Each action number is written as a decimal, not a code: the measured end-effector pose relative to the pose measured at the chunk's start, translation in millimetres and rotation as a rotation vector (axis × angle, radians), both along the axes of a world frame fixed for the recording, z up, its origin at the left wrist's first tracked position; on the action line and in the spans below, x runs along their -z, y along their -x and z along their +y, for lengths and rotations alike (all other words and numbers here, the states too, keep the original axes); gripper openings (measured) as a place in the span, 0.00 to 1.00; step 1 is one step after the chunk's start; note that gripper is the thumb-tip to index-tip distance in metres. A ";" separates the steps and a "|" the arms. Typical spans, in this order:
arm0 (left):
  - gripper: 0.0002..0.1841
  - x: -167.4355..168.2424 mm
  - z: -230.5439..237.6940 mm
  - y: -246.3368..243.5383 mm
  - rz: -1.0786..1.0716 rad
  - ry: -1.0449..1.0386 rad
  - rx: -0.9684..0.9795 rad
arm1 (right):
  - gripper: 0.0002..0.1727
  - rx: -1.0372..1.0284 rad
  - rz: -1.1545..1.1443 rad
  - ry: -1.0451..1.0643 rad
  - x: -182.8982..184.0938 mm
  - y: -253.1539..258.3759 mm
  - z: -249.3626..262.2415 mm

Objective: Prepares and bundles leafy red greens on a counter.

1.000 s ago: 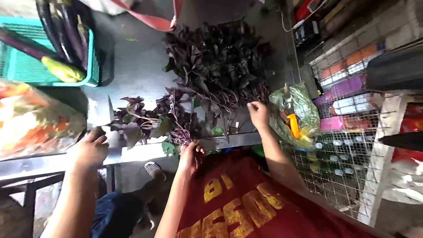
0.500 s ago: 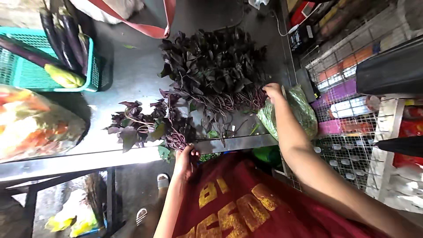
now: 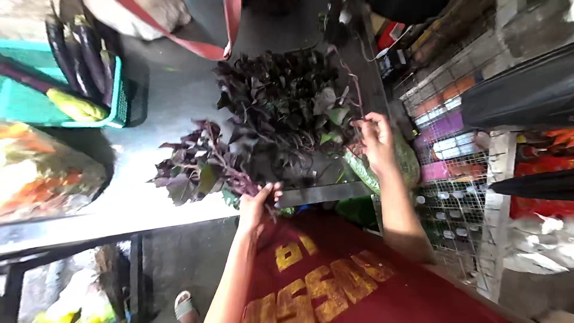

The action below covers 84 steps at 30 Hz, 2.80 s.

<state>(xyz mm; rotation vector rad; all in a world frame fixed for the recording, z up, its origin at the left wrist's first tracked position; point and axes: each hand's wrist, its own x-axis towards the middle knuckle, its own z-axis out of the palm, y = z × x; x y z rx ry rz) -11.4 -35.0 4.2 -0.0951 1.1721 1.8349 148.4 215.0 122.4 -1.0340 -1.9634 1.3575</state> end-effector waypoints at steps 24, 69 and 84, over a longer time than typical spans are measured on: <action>0.09 -51.9 26.8 9.0 -0.054 -0.091 -0.279 | 0.09 -0.413 0.159 0.049 93.9 14.0 -108.7; 0.07 -42.9 15.2 27.6 -0.037 0.125 -0.303 | 0.18 -0.627 -0.383 -0.024 71.4 36.2 -119.1; 0.11 59.4 32.1 -67.0 -0.287 -0.155 0.079 | 0.17 -0.579 -0.207 -0.380 -20.2 77.8 -111.9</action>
